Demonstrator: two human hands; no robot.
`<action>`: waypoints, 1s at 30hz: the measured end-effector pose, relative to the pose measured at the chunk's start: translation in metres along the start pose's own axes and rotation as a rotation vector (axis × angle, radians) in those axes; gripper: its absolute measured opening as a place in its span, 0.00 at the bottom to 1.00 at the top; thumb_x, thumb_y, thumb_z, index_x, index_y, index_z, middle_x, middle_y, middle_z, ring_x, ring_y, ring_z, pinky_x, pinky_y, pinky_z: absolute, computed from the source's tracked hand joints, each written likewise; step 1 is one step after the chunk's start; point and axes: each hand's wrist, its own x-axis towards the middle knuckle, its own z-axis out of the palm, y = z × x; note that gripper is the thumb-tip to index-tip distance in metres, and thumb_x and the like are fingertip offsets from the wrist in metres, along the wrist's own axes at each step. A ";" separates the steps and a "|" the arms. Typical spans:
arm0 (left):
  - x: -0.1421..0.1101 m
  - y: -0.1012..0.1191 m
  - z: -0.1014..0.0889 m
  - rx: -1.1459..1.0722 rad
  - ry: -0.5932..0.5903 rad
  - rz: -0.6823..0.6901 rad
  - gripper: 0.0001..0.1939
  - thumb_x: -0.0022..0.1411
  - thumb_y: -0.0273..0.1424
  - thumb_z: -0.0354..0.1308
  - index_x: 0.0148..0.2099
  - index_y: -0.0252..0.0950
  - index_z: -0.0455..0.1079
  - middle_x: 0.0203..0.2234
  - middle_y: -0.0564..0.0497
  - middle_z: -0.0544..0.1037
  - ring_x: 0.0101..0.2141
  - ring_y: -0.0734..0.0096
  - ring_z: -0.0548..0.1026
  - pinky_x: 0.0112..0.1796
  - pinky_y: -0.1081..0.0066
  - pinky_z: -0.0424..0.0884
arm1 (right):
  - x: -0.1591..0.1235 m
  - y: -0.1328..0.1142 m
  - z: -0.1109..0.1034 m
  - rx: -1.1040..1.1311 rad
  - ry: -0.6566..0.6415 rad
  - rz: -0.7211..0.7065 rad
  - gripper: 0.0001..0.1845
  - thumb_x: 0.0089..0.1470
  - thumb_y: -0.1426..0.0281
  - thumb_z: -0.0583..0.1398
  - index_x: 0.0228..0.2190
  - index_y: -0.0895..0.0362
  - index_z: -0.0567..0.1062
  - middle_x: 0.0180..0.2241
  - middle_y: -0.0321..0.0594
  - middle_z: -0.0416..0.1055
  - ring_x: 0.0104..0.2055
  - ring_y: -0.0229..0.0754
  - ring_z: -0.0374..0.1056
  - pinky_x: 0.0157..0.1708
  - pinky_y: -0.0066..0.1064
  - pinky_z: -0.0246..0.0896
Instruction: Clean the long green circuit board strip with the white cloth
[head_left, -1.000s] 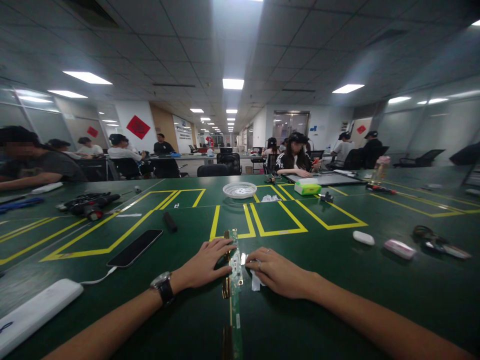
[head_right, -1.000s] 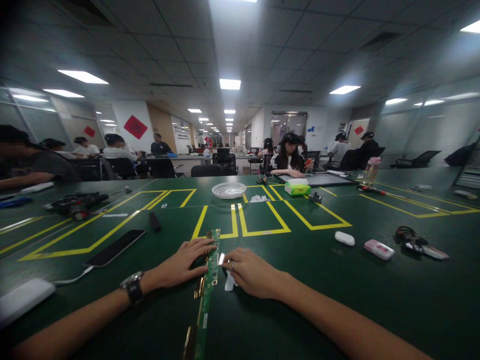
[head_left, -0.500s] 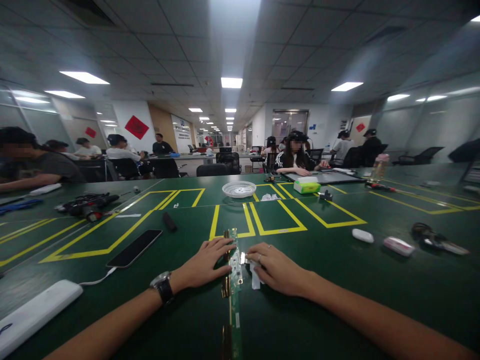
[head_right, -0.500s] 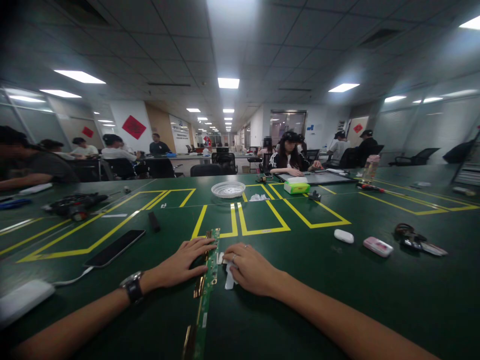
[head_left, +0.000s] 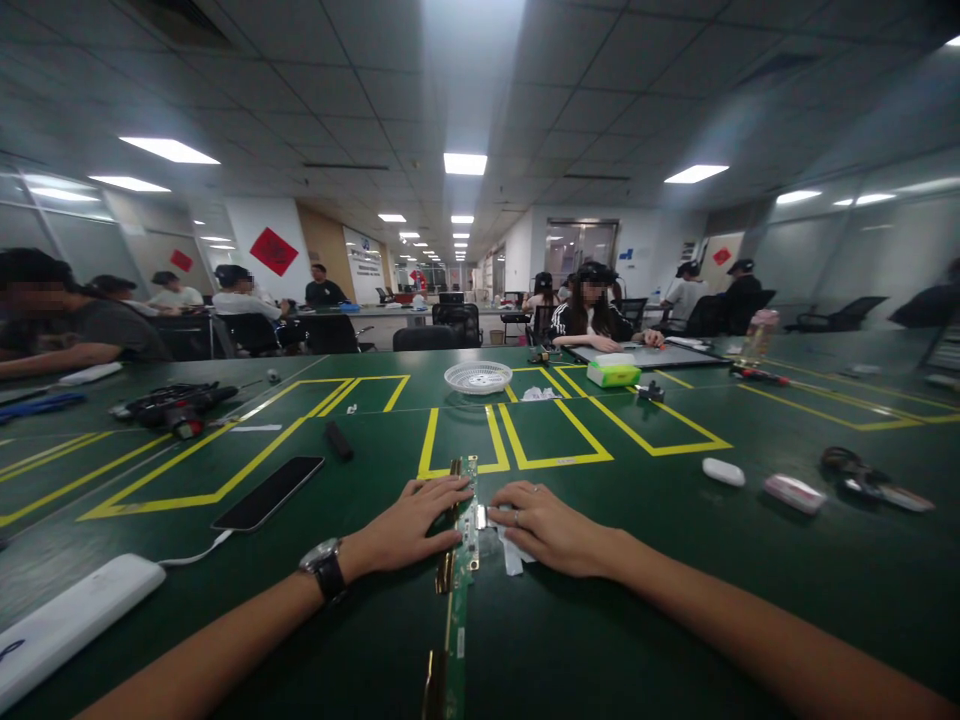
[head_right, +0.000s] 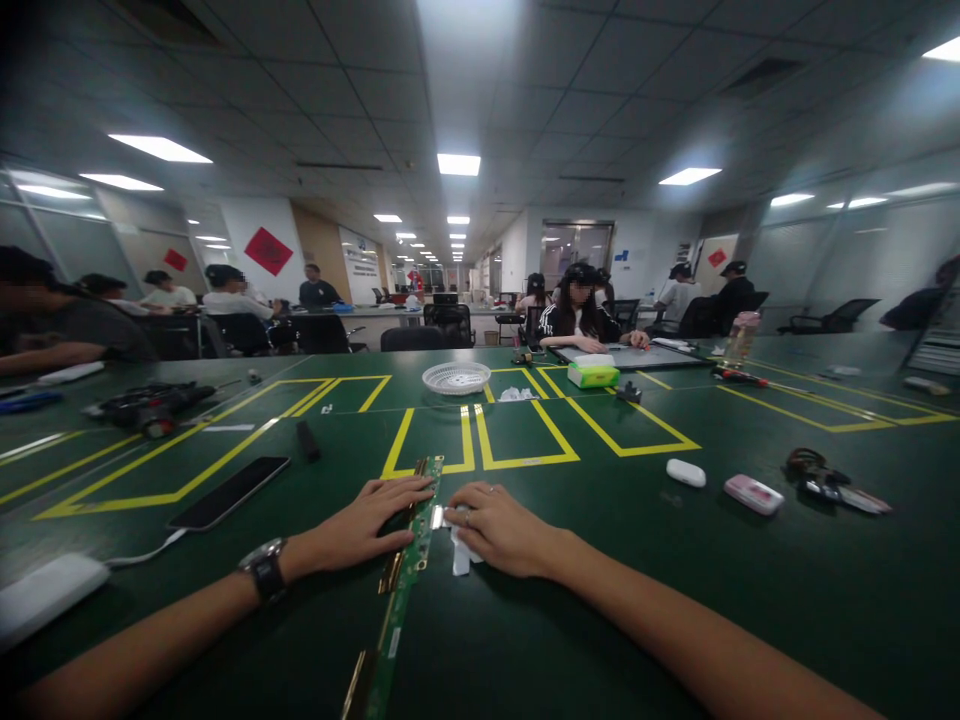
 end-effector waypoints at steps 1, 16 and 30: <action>0.000 0.001 0.000 0.004 -0.006 -0.003 0.29 0.70 0.50 0.47 0.69 0.50 0.53 0.68 0.51 0.54 0.66 0.52 0.54 0.61 0.49 0.50 | 0.000 0.000 0.000 -0.002 -0.001 -0.009 0.20 0.67 0.67 0.50 0.56 0.55 0.70 0.55 0.47 0.66 0.58 0.47 0.59 0.57 0.43 0.52; 0.001 0.007 -0.002 0.039 -0.016 0.010 0.28 0.72 0.49 0.45 0.69 0.47 0.52 0.67 0.49 0.56 0.65 0.54 0.54 0.61 0.52 0.50 | 0.003 -0.017 0.008 -0.042 0.043 0.062 0.19 0.63 0.66 0.54 0.53 0.58 0.71 0.54 0.49 0.67 0.57 0.51 0.59 0.57 0.44 0.53; -0.002 0.008 -0.003 -0.031 0.013 0.021 0.38 0.69 0.51 0.50 0.73 0.48 0.40 0.68 0.48 0.55 0.64 0.52 0.57 0.60 0.53 0.54 | 0.016 -0.010 -0.003 -0.137 0.043 -0.066 0.24 0.62 0.76 0.52 0.58 0.53 0.68 0.58 0.44 0.67 0.61 0.47 0.58 0.59 0.44 0.48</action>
